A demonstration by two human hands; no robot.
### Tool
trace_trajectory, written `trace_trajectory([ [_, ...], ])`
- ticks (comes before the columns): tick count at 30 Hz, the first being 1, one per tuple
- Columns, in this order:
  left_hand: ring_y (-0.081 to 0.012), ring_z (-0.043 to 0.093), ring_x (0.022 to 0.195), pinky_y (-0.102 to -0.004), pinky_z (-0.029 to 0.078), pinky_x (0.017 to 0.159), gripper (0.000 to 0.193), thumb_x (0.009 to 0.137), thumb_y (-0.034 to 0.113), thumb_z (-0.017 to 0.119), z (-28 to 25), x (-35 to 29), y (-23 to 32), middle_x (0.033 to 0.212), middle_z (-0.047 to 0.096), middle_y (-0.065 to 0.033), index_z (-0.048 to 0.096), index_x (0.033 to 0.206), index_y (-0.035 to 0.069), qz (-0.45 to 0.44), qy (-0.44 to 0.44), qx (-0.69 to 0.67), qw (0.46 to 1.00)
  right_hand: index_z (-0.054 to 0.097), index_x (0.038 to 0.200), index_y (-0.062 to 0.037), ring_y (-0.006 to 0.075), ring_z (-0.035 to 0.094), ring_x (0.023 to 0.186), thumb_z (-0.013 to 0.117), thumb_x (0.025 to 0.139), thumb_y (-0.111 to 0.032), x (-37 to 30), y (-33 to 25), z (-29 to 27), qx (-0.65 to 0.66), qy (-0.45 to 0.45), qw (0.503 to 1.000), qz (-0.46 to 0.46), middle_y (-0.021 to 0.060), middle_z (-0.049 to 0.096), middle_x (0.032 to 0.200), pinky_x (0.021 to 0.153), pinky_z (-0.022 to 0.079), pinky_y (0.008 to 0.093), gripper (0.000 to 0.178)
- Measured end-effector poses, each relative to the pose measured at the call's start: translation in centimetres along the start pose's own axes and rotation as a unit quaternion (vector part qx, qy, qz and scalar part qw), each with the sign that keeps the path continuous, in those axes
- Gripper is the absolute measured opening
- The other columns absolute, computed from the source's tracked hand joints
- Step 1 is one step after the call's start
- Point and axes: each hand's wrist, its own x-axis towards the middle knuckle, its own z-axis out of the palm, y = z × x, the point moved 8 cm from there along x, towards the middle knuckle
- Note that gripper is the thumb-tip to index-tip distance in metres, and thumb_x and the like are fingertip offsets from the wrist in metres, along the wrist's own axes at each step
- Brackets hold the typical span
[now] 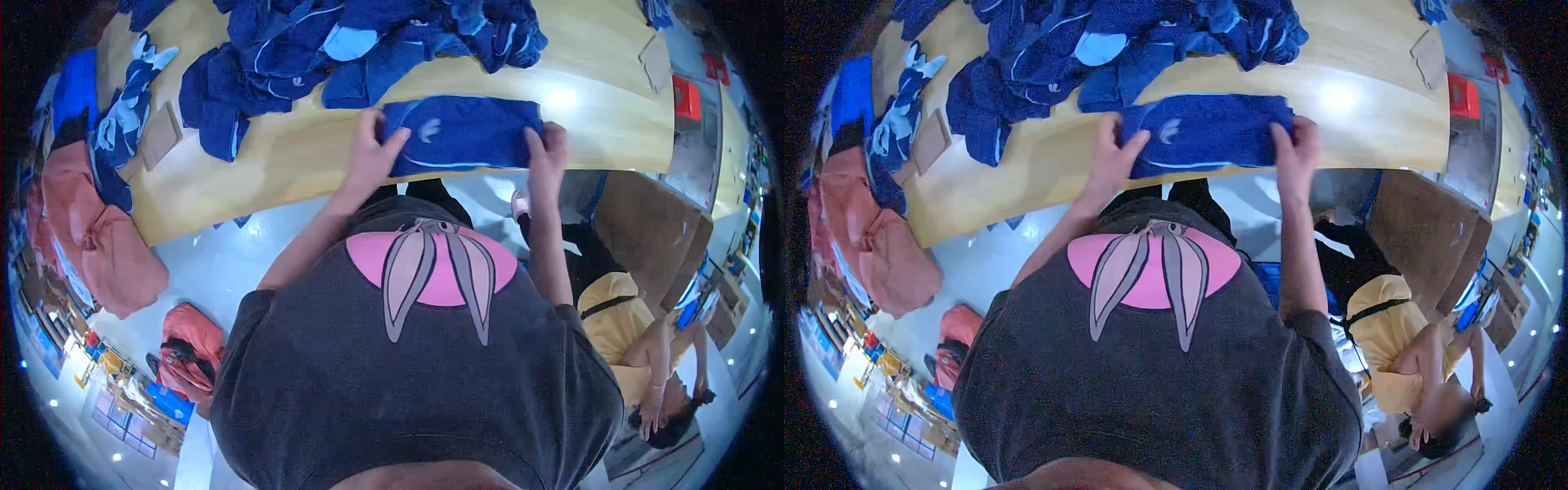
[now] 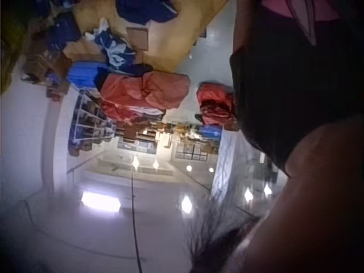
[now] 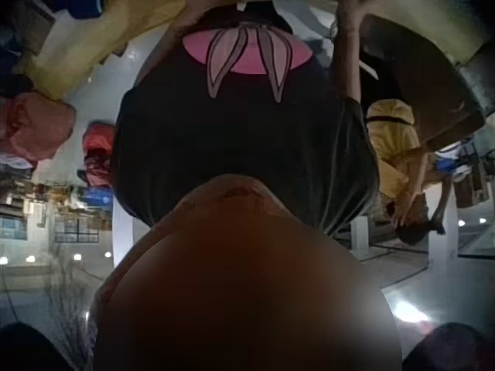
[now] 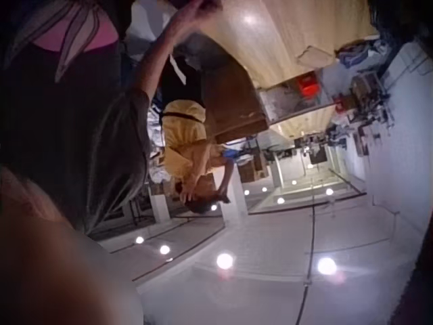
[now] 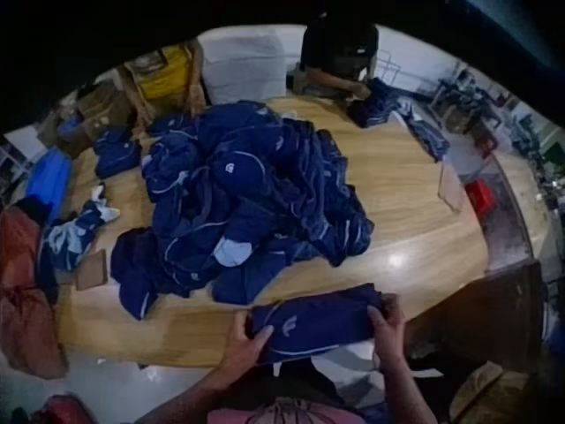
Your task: Folding blue fabric garments on a large production table in a factory setting.
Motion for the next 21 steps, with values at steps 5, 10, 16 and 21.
trace_trajectory([
  [5,-0.0275,0.058,0.087,-0.0383,0.048,0.081,0.043,0.083,0.008,0.068,9.8,1.2,-3.7,0.102,0.058,-0.0160,0.046,0.119,0.001,0.051,-0.056,0.019,0.997,0.056,0.112,0.0027,0.0183,0.056,0.083,0.066,0.088,-0.012,1.5,4.9,-7.0,-0.049,0.060,0.997,0.025,0.0129,0.061,0.098,0.080,0.048,0.0291,0.029],
  [10,-0.0349,0.056,0.105,-0.0430,0.044,0.092,0.053,0.079,0.014,0.069,11.2,2.3,-3.8,0.118,0.056,-0.0171,0.048,0.127,0.008,0.134,-0.039,0.155,0.978,0.055,0.126,0.0010,0.0351,0.054,0.112,0.061,0.092,-0.023,3.2,12.1,-8.2,-0.196,0.083,0.976,-0.034,0.0228,0.055,0.123,0.098,0.044,0.0412,0.042],
  [16,-0.0364,0.040,0.134,-0.0528,0.031,0.105,0.061,0.080,0.032,0.066,16.7,-2.0,4.3,0.141,0.047,-0.0163,0.052,0.137,0.016,0.410,-0.114,0.410,0.806,0.048,0.142,-0.0147,0.0398,0.037,0.135,0.056,0.093,-0.035,1.4,5.6,-1.8,-0.334,0.021,0.905,-0.263,0.0195,0.038,0.149,0.109,0.029,0.0558,0.054],
  [21,-0.0370,0.022,0.146,-0.0563,0.016,0.114,0.059,0.086,0.038,0.059,17.3,-0.2,-3.6,0.155,0.033,-0.0104,0.050,0.142,0.022,0.312,-0.156,0.480,0.805,0.046,0.144,-0.0218,0.0388,0.028,0.142,0.055,0.092,-0.042,0.6,9.7,2.9,-0.464,-0.048,0.833,-0.297,0.0119,0.036,0.152,0.107,0.024,0.0668,0.056],
])
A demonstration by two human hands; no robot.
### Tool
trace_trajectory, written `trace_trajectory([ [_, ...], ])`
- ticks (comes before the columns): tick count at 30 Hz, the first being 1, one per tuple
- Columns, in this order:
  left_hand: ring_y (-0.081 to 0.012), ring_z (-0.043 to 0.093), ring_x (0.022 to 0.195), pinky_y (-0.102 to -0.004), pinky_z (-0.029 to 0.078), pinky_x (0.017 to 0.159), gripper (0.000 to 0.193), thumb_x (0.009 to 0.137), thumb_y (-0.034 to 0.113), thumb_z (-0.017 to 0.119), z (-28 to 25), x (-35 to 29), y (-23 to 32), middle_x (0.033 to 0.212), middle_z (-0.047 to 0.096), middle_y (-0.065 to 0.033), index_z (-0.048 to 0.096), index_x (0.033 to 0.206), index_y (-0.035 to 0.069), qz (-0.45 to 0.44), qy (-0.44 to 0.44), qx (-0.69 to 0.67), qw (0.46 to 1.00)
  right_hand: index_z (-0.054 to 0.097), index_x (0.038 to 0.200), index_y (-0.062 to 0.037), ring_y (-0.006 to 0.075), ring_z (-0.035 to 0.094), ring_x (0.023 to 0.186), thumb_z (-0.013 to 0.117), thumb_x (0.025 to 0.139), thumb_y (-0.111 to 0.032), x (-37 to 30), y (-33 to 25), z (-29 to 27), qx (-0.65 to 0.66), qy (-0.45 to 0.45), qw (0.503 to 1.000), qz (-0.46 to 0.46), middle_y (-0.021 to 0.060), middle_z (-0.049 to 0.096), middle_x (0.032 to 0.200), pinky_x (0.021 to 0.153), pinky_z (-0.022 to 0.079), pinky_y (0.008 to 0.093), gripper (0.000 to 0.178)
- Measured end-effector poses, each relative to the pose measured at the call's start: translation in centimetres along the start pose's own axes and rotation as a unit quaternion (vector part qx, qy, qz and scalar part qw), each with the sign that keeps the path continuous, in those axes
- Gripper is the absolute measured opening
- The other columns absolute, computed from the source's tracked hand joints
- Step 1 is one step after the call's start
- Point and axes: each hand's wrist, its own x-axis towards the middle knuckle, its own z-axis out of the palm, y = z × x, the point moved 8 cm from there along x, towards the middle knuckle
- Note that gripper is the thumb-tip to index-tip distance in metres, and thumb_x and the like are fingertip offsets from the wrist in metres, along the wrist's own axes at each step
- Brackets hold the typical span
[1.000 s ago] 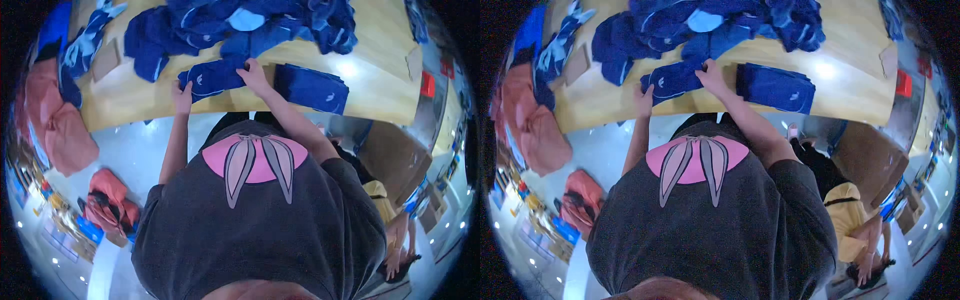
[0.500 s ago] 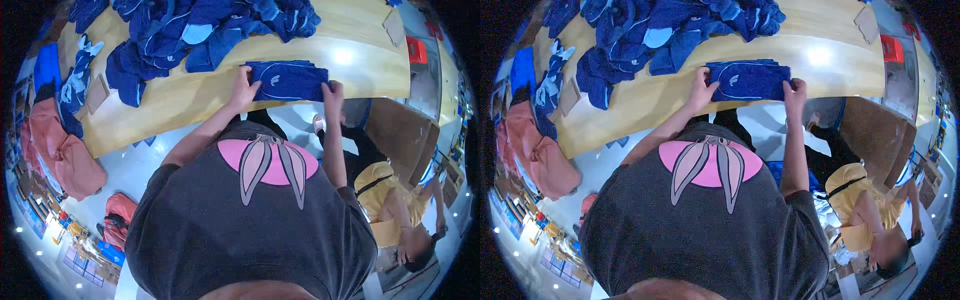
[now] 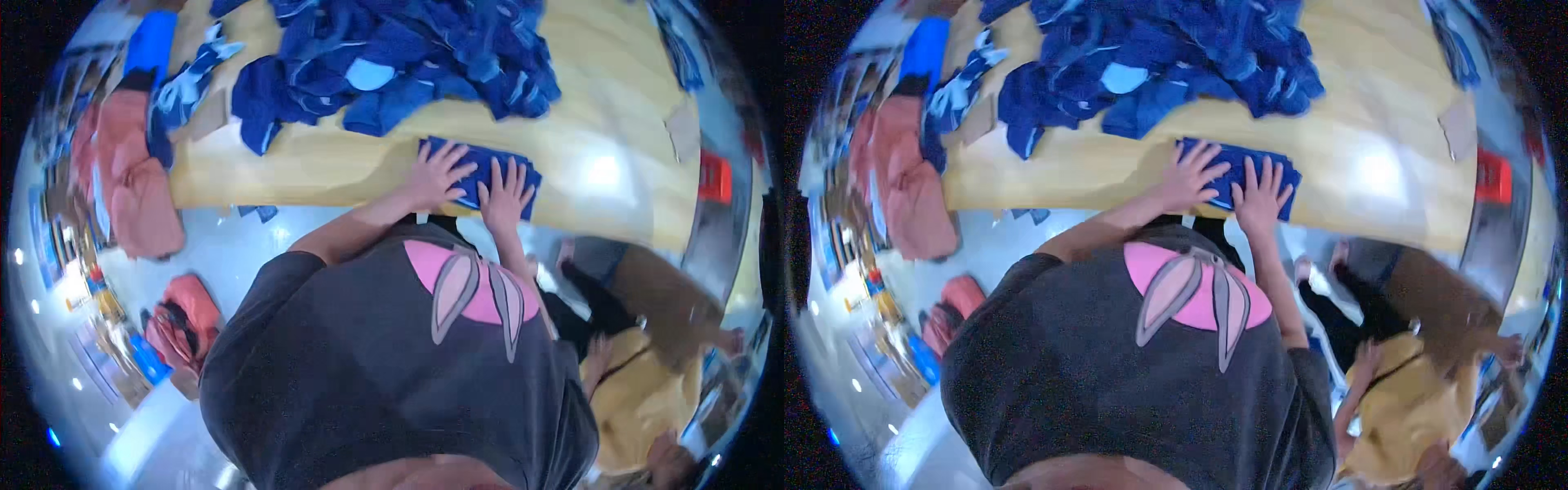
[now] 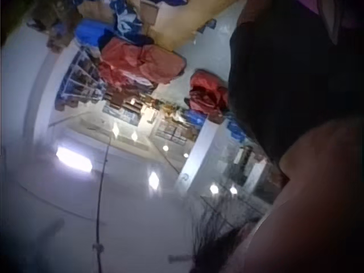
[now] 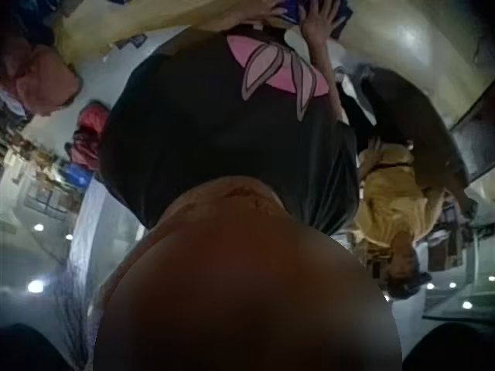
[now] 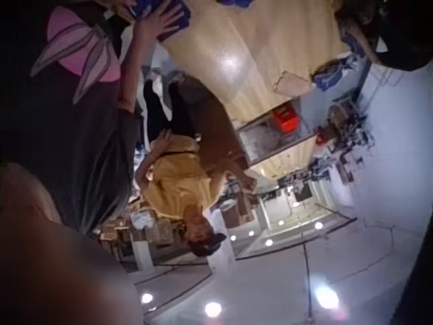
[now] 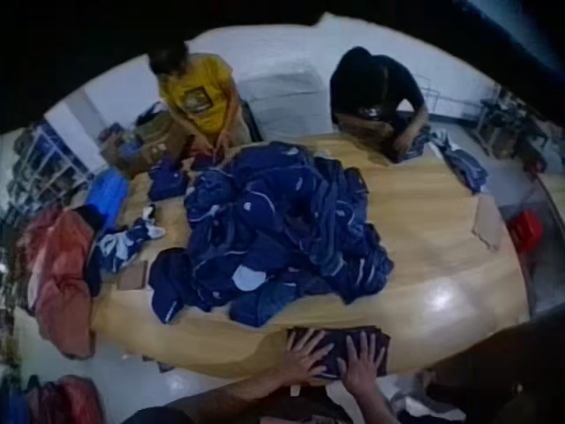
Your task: Folding blue fabric garments on a large production table in a factory setting.
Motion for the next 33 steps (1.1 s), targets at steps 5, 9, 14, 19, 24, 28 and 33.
trace_trajectory([
  [5,-0.0394,0.038,0.135,-0.0570,0.031,0.107,0.061,0.082,0.030,0.065,-5.5,0.4,-6.4,0.148,0.040,-0.0188,0.050,0.138,0.009,-0.119,0.191,-0.046,0.973,0.048,0.142,-0.0169,0.0403,0.031,0.140,0.055,0.094,-0.035,0.7,1.0,-1.5,0.062,-0.037,0.997,-0.006,0.0160,0.038,0.149,0.107,0.027,0.0637,0.052],
  [9,-0.0435,0.050,0.120,-0.0475,0.044,0.098,0.077,0.073,0.028,0.073,-10.7,-5.4,-20.8,0.139,0.044,-0.0267,0.041,0.139,0.005,-0.428,0.464,0.078,0.772,0.054,0.130,-0.0062,0.0406,0.041,0.129,0.058,0.092,-0.020,1.6,0.4,-5.2,0.189,0.048,0.978,-0.072,0.0214,0.045,0.139,0.106,0.034,0.0509,0.040],
  [14,-0.0431,0.049,0.119,-0.0518,0.045,0.097,0.072,0.077,0.039,0.071,-14.5,-9.2,-32.3,0.141,0.039,-0.0255,0.044,0.139,0.013,-0.660,0.415,-0.044,0.625,0.058,0.120,-0.0019,0.0384,0.048,0.119,0.057,0.092,-0.010,2.6,-0.1,-7.0,0.237,0.060,0.969,-0.038,0.0210,0.049,0.133,0.104,0.037,0.0448,0.030],
  [19,-0.0383,0.057,0.109,-0.0500,0.048,0.090,0.050,0.080,0.034,0.069,-18.4,-8.5,-37.1,0.127,0.056,-0.0185,0.060,0.126,0.017,-0.592,0.285,0.069,0.751,0.061,0.112,-0.0014,0.0359,0.051,0.115,0.056,0.092,-0.008,3.3,-2.4,-6.8,0.272,0.030,0.961,-0.047,0.0197,0.053,0.127,0.101,0.040,0.0420,0.021],
  [24,-0.0326,0.064,0.093,-0.0411,0.051,0.080,0.034,0.084,0.023,0.065,-22.8,-8.3,-40.2,0.103,0.069,-0.0125,0.067,0.116,0.013,-0.428,0.358,-0.009,0.830,0.063,0.107,-0.0010,0.0341,0.054,0.112,0.056,0.092,-0.006,3.8,-5.6,-6.4,0.302,-0.007,0.952,-0.056,0.0190,0.055,0.124,0.099,0.042,0.0389,0.017],
  [28,-0.0300,0.065,0.087,-0.0352,0.051,0.076,0.030,0.084,0.010,0.062,-30.2,-9.5,-35.7,0.097,0.071,-0.0108,0.068,0.113,0.011,-0.356,0.445,-0.037,0.821,0.063,0.105,-0.0006,0.0333,0.054,0.111,0.057,0.091,-0.006,4.6,-9.0,-6.8,0.327,-0.019,0.945,-0.023,0.0187,0.055,0.122,0.097,0.043,0.0376,0.016],
  [33,-0.0154,0.063,0.080,-0.0282,0.050,0.074,0.021,0.089,0.018,0.065,-43.0,-15.5,-25.7,0.089,0.070,-0.0054,0.065,0.103,0.003,-0.259,0.576,-0.202,0.749,0.062,0.106,-0.0003,0.0318,0.055,0.109,0.058,0.090,-0.007,7.1,-13.5,-4.7,0.376,-0.056,0.925,-0.009,0.0176,0.056,0.120,0.093,0.046,0.0355,0.017],
])
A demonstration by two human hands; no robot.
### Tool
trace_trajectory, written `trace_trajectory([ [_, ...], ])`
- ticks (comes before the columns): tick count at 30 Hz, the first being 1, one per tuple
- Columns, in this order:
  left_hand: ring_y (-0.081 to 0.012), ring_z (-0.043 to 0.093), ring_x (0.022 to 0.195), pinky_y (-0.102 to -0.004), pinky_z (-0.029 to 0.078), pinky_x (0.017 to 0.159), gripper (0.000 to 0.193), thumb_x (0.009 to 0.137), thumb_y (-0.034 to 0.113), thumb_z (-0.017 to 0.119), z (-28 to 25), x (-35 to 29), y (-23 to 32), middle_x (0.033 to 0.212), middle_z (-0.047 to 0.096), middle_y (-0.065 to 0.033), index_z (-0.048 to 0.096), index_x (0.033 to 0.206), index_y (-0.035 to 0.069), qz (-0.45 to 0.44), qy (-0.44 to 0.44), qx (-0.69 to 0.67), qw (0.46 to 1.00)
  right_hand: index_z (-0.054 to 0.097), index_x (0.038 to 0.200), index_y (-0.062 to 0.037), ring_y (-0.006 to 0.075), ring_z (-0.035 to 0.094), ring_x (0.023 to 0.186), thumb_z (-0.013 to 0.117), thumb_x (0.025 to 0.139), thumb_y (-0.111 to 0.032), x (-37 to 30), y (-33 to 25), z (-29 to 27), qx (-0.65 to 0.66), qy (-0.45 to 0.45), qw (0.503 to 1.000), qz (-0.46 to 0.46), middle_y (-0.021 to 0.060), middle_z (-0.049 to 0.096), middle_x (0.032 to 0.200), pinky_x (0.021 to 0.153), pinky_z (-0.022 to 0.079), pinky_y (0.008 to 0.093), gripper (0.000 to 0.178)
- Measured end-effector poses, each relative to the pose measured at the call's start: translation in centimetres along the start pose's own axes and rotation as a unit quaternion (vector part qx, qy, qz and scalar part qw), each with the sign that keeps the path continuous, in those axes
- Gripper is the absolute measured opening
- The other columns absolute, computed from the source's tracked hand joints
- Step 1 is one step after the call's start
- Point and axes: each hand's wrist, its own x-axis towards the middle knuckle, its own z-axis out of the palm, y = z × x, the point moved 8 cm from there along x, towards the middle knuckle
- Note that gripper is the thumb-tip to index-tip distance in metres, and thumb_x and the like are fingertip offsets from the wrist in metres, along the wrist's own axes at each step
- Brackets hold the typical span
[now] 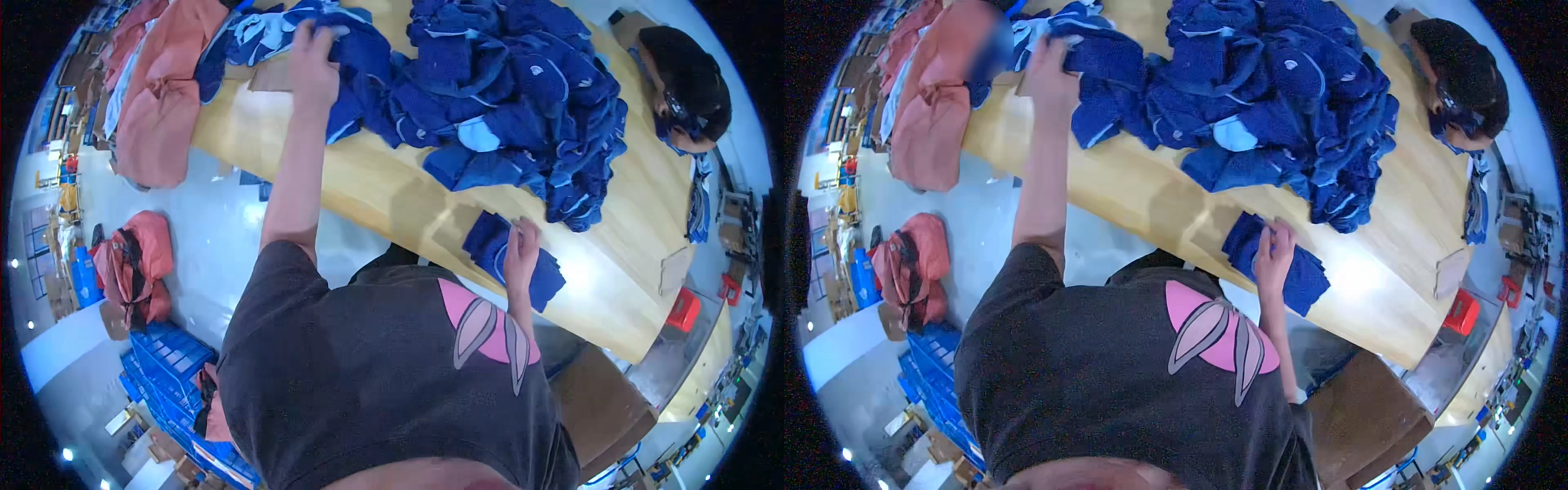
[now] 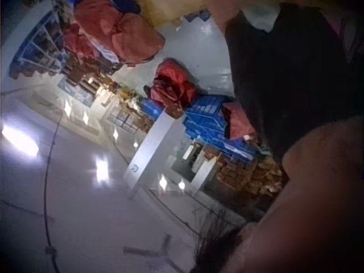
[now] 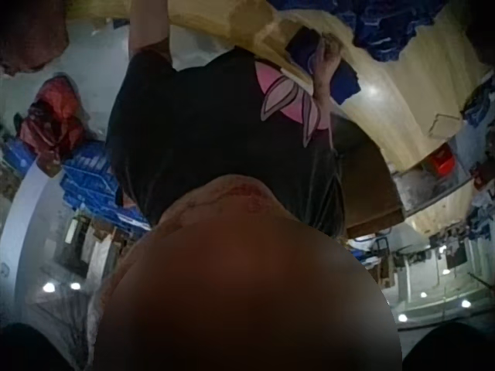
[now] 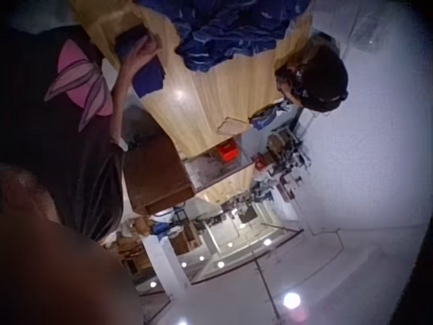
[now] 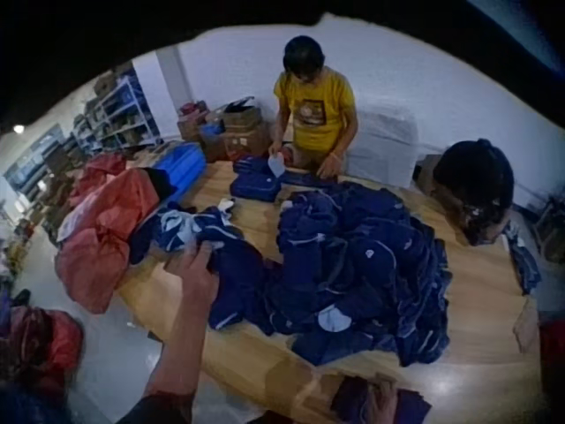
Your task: Folding blue fabric garments on a large production table in a factory setting.
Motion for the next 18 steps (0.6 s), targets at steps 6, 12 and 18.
trace_trajectory([
  [6,-0.0124,0.060,0.079,-0.0217,0.049,0.073,0.020,0.090,0.016,0.064,-3.0,0.4,1.3,0.094,0.065,-0.0060,0.063,0.105,0.004,-0.295,-0.051,-0.331,0.895,0.049,0.129,-0.0028,0.0263,0.052,0.114,0.063,0.088,-0.010,5.1,-10.2,8.7,0.129,-0.135,0.979,-0.087,0.0134,0.050,0.129,0.094,0.045,0.0354,0.045],
  [12,-0.0052,0.060,0.069,-0.0165,0.048,0.061,0.024,0.090,0.023,0.071,-1.4,-5.4,-1.7,0.090,0.069,-0.0012,0.069,0.105,0.005,-0.334,-0.180,-0.212,0.900,0.045,0.132,0.0008,0.0280,0.052,0.115,0.071,0.081,-0.015,7.1,-24.4,13.7,0.246,-0.216,0.926,-0.186,0.0157,0.051,0.127,0.096,0.044,0.0380,0.060],
  [18,-0.0050,0.060,0.065,-0.0147,0.046,0.056,0.020,0.093,0.023,0.066,-0.3,-8.4,-5.5,0.084,0.068,0.0002,0.069,0.103,0.005,-0.388,-0.180,-0.376,0.822,0.053,0.125,0.0000,0.0255,0.058,0.104,0.071,0.082,-0.014,8.0,-23.0,17.8,0.114,-0.182,0.963,-0.162,0.0166,0.058,0.119,0.091,0.045,0.0326,0.049],
])
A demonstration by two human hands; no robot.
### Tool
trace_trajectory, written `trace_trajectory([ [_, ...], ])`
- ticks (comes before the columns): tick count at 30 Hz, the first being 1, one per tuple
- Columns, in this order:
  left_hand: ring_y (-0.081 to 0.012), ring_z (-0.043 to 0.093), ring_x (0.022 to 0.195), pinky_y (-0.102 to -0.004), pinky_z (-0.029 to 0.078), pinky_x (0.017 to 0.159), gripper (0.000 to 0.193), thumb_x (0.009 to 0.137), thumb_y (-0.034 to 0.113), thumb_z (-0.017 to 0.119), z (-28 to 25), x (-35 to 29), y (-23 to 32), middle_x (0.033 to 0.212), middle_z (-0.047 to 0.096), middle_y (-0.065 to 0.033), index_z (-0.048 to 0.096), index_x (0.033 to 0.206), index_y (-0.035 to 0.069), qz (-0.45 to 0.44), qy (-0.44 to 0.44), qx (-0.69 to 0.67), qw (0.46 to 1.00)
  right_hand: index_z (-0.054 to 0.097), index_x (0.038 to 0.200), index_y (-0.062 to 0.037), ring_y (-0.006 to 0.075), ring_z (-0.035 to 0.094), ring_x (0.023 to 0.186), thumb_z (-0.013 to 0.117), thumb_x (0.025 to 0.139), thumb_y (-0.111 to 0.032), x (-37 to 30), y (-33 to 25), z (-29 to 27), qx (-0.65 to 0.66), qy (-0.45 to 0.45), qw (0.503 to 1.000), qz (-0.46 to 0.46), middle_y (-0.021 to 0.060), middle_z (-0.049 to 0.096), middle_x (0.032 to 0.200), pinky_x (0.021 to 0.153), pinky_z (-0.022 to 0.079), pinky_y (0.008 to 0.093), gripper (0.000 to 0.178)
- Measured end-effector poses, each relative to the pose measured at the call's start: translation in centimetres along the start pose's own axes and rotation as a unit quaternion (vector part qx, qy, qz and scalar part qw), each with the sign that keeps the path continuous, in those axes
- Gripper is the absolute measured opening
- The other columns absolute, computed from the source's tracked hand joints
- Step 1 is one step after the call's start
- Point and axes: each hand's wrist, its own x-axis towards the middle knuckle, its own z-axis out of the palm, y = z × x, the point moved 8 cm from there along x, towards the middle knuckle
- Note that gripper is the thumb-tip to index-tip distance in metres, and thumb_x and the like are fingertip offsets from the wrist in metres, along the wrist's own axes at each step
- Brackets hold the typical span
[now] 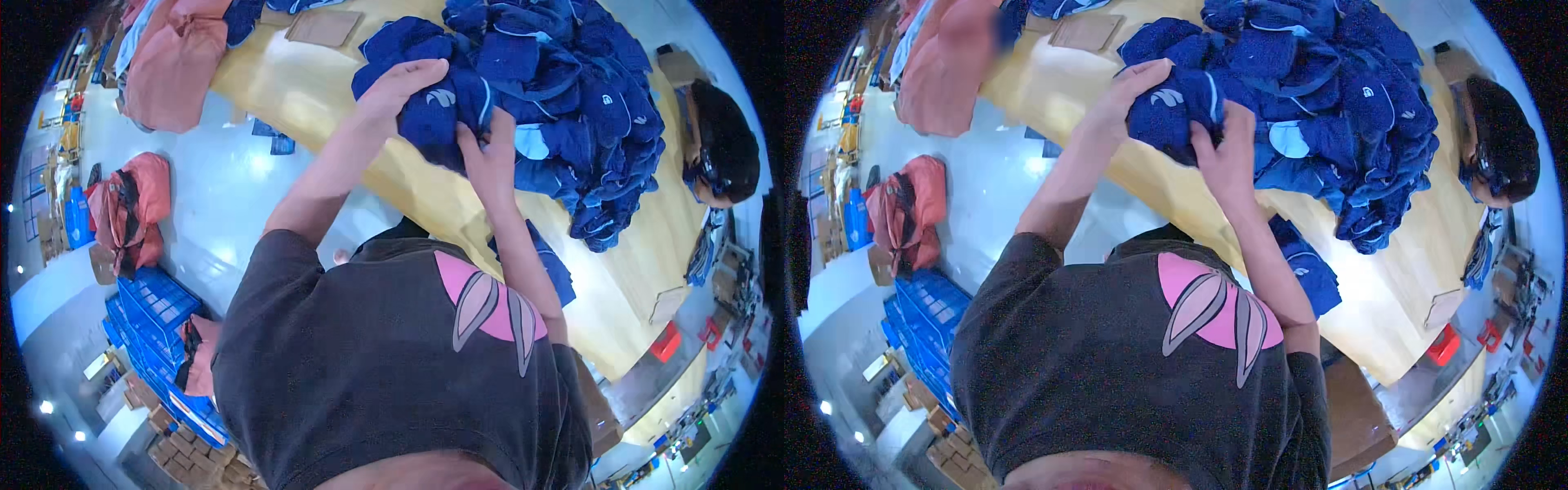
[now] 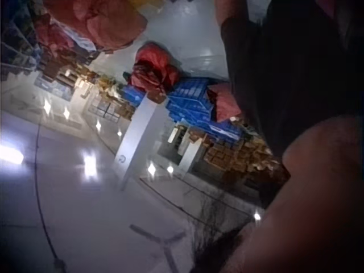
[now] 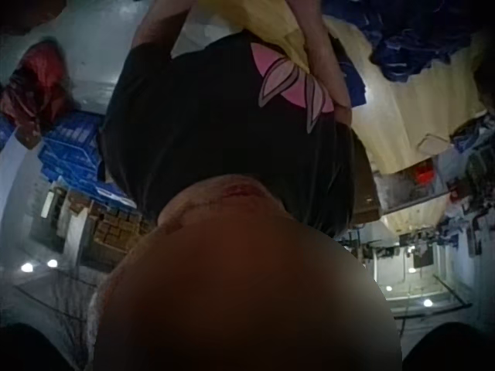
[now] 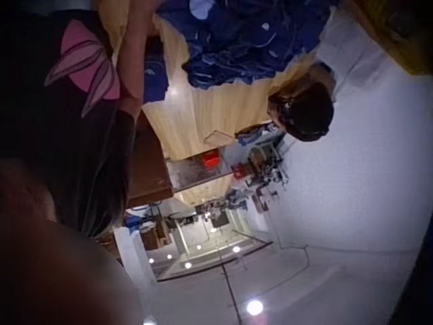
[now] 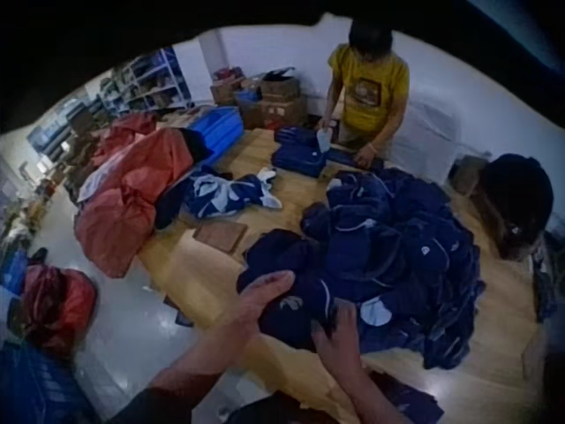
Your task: Folding blue fabric garments on a large production table in a factory setting.
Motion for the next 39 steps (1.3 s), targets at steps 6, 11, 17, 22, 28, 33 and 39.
trace_trajectory([
  [6,-0.0064,0.059,0.064,-0.0168,0.045,0.055,0.017,0.095,0.020,0.061,1.1,-2.6,-1.0,0.085,0.068,-0.0011,0.068,0.102,0.006,-0.011,-0.046,-0.008,0.999,0.059,0.116,-0.0006,0.0239,0.059,0.093,0.069,0.082,-0.012,-1.0,4.0,0.3,0.067,-0.027,0.994,0.086,0.0128,0.062,0.112,0.086,0.046,0.0334,0.037],
  [11,-0.0127,0.063,0.075,-0.0240,0.051,0.070,0.019,0.094,0.017,0.059,2.0,-4.8,-3.4,0.094,0.069,-0.0056,0.066,0.104,0.004,-0.031,-0.196,0.222,0.955,0.061,0.112,-0.0017,0.0251,0.059,0.086,0.067,0.082,-0.013,-1.3,7.7,0.2,0.201,-0.098,0.973,0.050,0.0104,0.064,0.105,0.083,0.047,0.0347,0.032],
  [17,-0.0189,0.063,0.080,-0.0300,0.051,0.075,0.020,0.091,0.016,0.057,-6.8,-3.1,-14.6,0.096,0.069,-0.0051,0.065,0.106,0.005,-0.069,-0.163,0.507,0.844,0.062,0.112,-0.0040,0.0306,0.059,0.089,0.065,0.083,-0.015,-8.5,24.7,0.7,0.018,-0.180,0.967,0.181,0.0131,0.062,0.108,0.084,0.049,0.0380,0.031],
  [22,-0.0282,0.064,0.087,-0.0349,0.051,0.080,0.030,0.086,0.012,0.059,-10.6,-0.4,-21.5,0.111,0.066,-0.0076,0.062,0.115,0.009,0.035,-0.093,0.598,0.795,0.062,0.114,-0.0049,0.0336,0.059,0.095,0.064,0.082,-0.014,-10.8,28.4,1.3,-0.199,-0.174,0.944,0.197,0.0163,0.062,0.107,0.088,0.048,0.0392,0.033],
  [28,-0.0355,0.065,0.089,-0.0438,0.052,0.077,0.044,0.083,0.017,0.065,-5.4,2.4,-27.7,0.108,0.063,-0.0107,0.053,0.125,0.014,0.049,-0.162,0.721,0.672,0.063,0.114,-0.0055,0.0348,0.058,0.095,0.066,0.080,-0.013,-11.1,28.4,1.4,-0.286,-0.135,0.937,0.149,0.0170,0.062,0.100,0.088,0.048,0.0403,0.034],
  [33,-0.0330,0.064,0.091,-0.0426,0.050,0.078,0.028,0.084,0.022,0.065,-4.8,3.0,-26.7,0.098,0.066,-0.0090,0.060,0.110,0.012,0.034,-0.186,0.724,0.664,0.063,0.113,-0.0064,0.0352,0.058,0.094,0.065,0.080,-0.013,-11.4,29.5,0.5,-0.288,-0.136,0.935,0.155,0.0152,0.062,0.097,0.086,0.048,0.0415,0.033],
  [39,-0.0297,0.060,0.092,-0.0379,0.048,0.081,0.017,0.086,0.021,0.062,-9.2,0.6,-24.5,0.095,0.066,-0.0071,0.066,0.097,0.010,0.112,-0.204,0.582,0.780,0.062,0.107,-0.0073,0.0324,0.058,0.088,0.062,0.081,-0.015,-11.5,29.8,2.9,-0.283,-0.265,0.897,0.212,0.0121,0.059,0.097,0.084,0.046,0.0403,0.027],
])
